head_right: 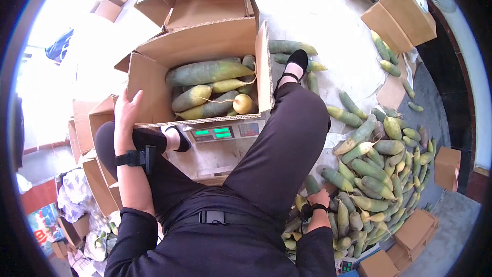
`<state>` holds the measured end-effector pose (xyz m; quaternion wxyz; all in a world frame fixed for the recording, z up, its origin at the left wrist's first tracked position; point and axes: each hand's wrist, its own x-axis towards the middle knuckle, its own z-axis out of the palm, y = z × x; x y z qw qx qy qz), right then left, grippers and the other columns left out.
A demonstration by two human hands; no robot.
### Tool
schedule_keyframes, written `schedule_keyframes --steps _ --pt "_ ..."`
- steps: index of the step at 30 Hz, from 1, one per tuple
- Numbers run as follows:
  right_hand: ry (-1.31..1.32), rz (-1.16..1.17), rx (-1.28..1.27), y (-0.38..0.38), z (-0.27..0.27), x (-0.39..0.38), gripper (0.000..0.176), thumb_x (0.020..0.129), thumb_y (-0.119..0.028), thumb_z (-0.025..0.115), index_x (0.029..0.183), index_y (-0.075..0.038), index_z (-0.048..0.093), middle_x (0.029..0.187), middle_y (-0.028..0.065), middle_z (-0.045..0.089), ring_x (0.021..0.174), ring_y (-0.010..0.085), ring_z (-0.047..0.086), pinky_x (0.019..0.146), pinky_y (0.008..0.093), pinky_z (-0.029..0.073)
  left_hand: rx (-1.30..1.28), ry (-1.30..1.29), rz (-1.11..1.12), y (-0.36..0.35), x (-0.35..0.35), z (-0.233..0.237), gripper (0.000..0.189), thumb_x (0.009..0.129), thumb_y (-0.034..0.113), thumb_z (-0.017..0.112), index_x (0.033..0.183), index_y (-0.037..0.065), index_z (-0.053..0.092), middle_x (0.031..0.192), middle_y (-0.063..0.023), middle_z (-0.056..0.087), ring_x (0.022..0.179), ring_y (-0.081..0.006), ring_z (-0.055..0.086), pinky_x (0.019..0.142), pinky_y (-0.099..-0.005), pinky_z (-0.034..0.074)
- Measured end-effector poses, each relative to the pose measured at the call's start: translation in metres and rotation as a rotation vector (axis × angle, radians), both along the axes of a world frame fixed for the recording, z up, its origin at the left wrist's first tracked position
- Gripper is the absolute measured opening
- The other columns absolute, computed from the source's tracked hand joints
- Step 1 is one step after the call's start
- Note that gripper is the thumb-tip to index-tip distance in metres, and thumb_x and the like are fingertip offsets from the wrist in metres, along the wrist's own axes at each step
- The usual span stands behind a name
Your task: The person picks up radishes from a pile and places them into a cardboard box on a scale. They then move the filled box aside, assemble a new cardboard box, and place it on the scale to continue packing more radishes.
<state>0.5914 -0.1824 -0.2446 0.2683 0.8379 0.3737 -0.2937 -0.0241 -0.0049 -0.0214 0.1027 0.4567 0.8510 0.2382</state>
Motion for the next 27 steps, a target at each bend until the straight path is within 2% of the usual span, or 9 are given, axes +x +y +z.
schedule_keyframes --steps 2,6,12,15,17,21,23,25,27 --pt "0.045 0.032 0.023 0.002 0.004 0.001 0.067 0.053 -0.025 0.082 0.108 0.000 0.054 0.110 0.0208 0.061 0.103 0.0343 0.059 0.088 0.0399 0.049 -0.005 0.007 0.004 0.000 0.000 0.001 0.047 0.083 0.027 0.064 0.119 -0.001 0.054 0.103 -0.0207 0.064 0.097 -0.0316 0.062 0.085 -0.0367 0.047" --pt "0.069 -0.006 0.026 0.015 0.017 0.003 0.068 0.055 -0.027 0.081 0.113 -0.003 0.053 0.116 0.0179 0.057 0.109 0.0335 0.055 0.092 0.0405 0.046 0.010 -0.007 -0.029 -0.002 0.002 0.007 0.049 0.083 0.029 0.064 0.120 0.000 0.053 0.110 -0.0215 0.062 0.103 -0.0331 0.059 0.089 -0.0374 0.045" --pt "0.138 -0.003 0.294 0.041 0.046 0.017 0.073 0.052 -0.024 0.082 0.116 -0.003 0.053 0.115 0.0195 0.058 0.106 0.0339 0.056 0.092 0.0389 0.046 0.040 -0.013 0.022 -0.004 0.002 0.011 0.050 0.083 0.030 0.064 0.123 0.002 0.051 0.116 -0.0210 0.059 0.109 -0.0338 0.056 0.091 -0.0383 0.044" --pt "0.507 -0.135 0.693 0.072 0.060 0.023 0.060 0.054 -0.009 0.077 0.108 0.002 0.053 0.103 0.0123 0.060 0.096 0.0195 0.057 0.082 0.0319 0.046 0.060 -0.055 0.009 -0.004 0.000 0.007 0.051 0.083 0.031 0.064 0.123 0.004 0.051 0.117 -0.0202 0.058 0.110 -0.0331 0.056 0.091 -0.0385 0.044" --pt "0.379 -0.002 0.791 0.106 0.100 0.010 0.055 0.058 -0.008 0.074 0.109 0.001 0.053 0.108 0.0167 0.057 0.100 0.0277 0.056 0.086 0.0368 0.044 0.074 -0.053 0.005 -0.004 -0.002 0.007 0.051 0.082 0.031 0.065 0.123 0.005 0.051 0.117 -0.0198 0.058 0.109 -0.0326 0.056 0.091 -0.0387 0.044" --pt "0.346 0.278 1.043 0.178 0.179 -0.017 0.058 0.060 -0.006 0.073 0.113 0.002 0.052 0.108 0.0161 0.056 0.100 0.0275 0.054 0.088 0.0347 0.042 0.075 -0.101 0.028 -0.005 -0.009 0.003 0.049 0.081 0.033 0.066 0.122 0.009 0.052 0.110 -0.0178 0.061 0.104 -0.0312 0.059 0.087 -0.0396 0.046" --pt "0.486 0.279 1.108 0.211 0.225 -0.045 0.059 0.061 -0.006 0.072 0.115 0.002 0.051 0.108 0.0150 0.055 0.098 0.0269 0.053 0.088 0.0341 0.042 0.049 -0.101 0.051 -0.006 -0.009 0.001 0.050 0.081 0.034 0.066 0.123 0.012 0.051 0.109 -0.0182 0.061 0.104 -0.0313 0.059 0.087 -0.0400 0.047" --pt "0.429 0.434 1.135 0.232 0.287 -0.094 0.058 0.061 -0.006 0.071 0.115 0.002 0.051 0.107 0.0136 0.055 0.097 0.0253 0.052 0.088 0.0340 0.041 0.058 -0.109 0.044 -0.006 -0.010 0.000 0.051 0.081 0.034 0.066 0.124 0.013 0.050 0.110 -0.0189 0.061 0.105 -0.0314 0.058 0.087 -0.0403 0.046" --pt "0.553 0.516 1.197 0.249 0.319 -0.131 0.058 0.061 -0.006 0.070 0.116 0.001 0.051 0.107 0.0122 0.055 0.097 0.0244 0.053 0.089 0.0338 0.041 0.072 -0.122 0.028 -0.006 -0.009 0.000 0.052 0.081 0.034 0.066 0.125 0.012 0.050 0.113 -0.0190 0.060 0.107 -0.0323 0.057 0.089 -0.0399 0.045"
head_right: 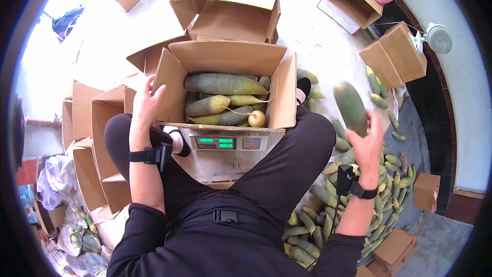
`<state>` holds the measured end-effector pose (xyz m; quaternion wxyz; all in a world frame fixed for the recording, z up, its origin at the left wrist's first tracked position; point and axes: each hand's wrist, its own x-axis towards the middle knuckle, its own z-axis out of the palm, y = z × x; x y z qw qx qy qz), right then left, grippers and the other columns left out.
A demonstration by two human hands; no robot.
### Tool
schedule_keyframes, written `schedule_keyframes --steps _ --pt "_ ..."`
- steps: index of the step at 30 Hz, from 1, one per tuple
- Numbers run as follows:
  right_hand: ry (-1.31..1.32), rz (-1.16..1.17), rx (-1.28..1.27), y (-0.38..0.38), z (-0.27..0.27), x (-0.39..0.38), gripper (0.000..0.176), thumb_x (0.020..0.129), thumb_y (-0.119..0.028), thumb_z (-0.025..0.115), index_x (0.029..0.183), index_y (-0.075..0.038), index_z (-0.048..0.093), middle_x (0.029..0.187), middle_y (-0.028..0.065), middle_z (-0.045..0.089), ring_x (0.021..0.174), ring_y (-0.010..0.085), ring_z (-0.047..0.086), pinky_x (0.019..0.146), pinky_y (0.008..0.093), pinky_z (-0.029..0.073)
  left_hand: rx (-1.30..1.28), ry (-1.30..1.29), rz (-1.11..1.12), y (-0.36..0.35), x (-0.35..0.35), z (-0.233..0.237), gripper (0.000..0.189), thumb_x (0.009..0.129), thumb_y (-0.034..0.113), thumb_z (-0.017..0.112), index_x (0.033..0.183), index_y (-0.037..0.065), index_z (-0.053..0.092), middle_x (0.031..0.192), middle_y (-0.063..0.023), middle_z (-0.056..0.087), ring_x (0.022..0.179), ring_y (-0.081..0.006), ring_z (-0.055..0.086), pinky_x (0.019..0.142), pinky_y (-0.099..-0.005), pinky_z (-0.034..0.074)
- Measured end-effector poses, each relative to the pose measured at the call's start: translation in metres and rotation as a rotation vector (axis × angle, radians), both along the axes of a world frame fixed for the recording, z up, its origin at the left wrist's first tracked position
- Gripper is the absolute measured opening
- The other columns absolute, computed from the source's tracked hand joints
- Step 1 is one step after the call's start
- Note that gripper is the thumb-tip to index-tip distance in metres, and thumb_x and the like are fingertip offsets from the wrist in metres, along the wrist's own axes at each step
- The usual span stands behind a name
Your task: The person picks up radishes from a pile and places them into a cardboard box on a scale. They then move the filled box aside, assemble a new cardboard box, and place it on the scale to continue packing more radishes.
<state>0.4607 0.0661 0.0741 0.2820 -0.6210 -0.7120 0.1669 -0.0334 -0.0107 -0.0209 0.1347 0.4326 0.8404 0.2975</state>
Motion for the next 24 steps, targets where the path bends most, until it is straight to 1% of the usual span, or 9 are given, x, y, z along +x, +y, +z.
schedule_keyframes --steps 4,6,8,12,17,20,22,23,24 --pt "0.050 0.240 0.000 0.021 0.027 -0.071 0.057 0.061 -0.005 0.070 0.116 -0.002 0.053 0.106 0.0115 0.056 0.100 0.0245 0.053 0.089 0.0334 0.042 0.028 0.032 -0.032 0.000 0.005 0.002 0.053 0.082 0.033 0.065 0.126 0.009 0.048 0.118 -0.0191 0.058 0.110 -0.0338 0.055 0.091 -0.0396 0.044" --pt "0.106 0.353 -0.050 0.026 0.021 -0.107 0.055 0.061 -0.008 0.071 0.113 -0.004 0.054 0.106 0.0120 0.057 0.100 0.0273 0.054 0.089 0.0354 0.043 0.071 0.072 -0.073 0.000 0.008 0.002 0.054 0.083 0.033 0.064 0.127 0.006 0.047 0.121 -0.0191 0.056 0.111 -0.0347 0.054 0.093 -0.0395 0.043" --pt "-0.047 0.463 -0.029 0.025 0.017 -0.140 0.056 0.060 -0.007 0.072 0.112 -0.004 0.055 0.099 0.0097 0.056 0.096 0.0245 0.053 0.086 0.0337 0.044 0.067 0.057 -0.073 -0.001 0.007 0.002 0.054 0.083 0.033 0.064 0.127 0.005 0.047 0.122 -0.0192 0.055 0.112 -0.0348 0.053 0.093 -0.0396 0.043" --pt "-0.088 0.629 -0.094 0.022 -0.018 -0.189 0.050 0.059 -0.012 0.071 0.106 -0.008 0.056 0.100 0.0121 0.057 0.101 0.0311 0.051 0.086 0.0377 0.043 0.094 0.044 -0.085 -0.001 0.004 -0.001 0.054 0.083 0.032 0.063 0.127 0.004 0.046 0.122 -0.0199 0.055 0.113 -0.0351 0.052 0.094 -0.0398 0.043" --pt "-0.098 0.666 -0.223 0.009 -0.056 -0.228 0.048 0.065 -0.015 0.072 0.110 -0.009 0.057 0.104 0.0104 0.059 0.102 0.0297 0.053 0.089 0.0371 0.043 0.090 0.077 -0.090 0.000 0.006 -0.001 0.055 0.083 0.032 0.063 0.127 0.003 0.046 0.123 -0.0214 0.054 0.115 -0.0359 0.051 0.095 -0.0401 0.042" --pt "0.123 0.729 -0.258 0.016 -0.073 -0.232 0.046 0.070 -0.012 0.070 0.114 -0.008 0.057 0.108 0.0102 0.060 0.101 0.0267 0.055 0.089 0.0352 0.044 0.100 0.090 -0.090 0.001 0.009 -0.001 0.056 0.083 0.031 0.064 0.127 0.002 0.046 0.123 -0.0222 0.053 0.115 -0.0363 0.050 0.096 -0.0403 0.041" --pt "0.167 0.682 -0.202 0.018 -0.064 -0.227 0.043 0.074 -0.012 0.069 0.116 -0.007 0.057 0.110 0.0098 0.060 0.099 0.0224 0.057 0.087 0.0326 0.045 0.094 0.086 -0.089 -0.001 0.009 0.002 0.057 0.083 0.031 0.064 0.128 0.002 0.045 0.123 -0.0226 0.053 0.115 -0.0364 0.050 0.096 -0.0404 0.041" --pt "0.253 0.637 -0.248 0.016 -0.055 -0.221 0.039 0.074 -0.017 0.066 0.111 -0.005 0.058 0.104 0.0141 0.061 0.098 0.0284 0.058 0.086 0.0363 0.046 0.076 0.056 -0.098 -0.001 0.009 0.004 0.057 0.083 0.031 0.064 0.128 0.002 0.045 0.123 -0.0226 0.053 0.115 -0.0364 0.050 0.096 -0.0404 0.041" --pt "0.283 0.587 -0.253 0.016 -0.048 -0.215 0.035 0.075 -0.016 0.066 0.108 -0.004 0.060 0.103 0.0134 0.062 0.094 0.0253 0.060 0.083 0.0338 0.048 0.059 0.026 -0.108 0.000 0.010 0.005 0.058 0.083 0.031 0.064 0.129 0.002 0.044 0.123 -0.0227 0.053 0.115 -0.0363 0.050 0.096 -0.0404 0.041"
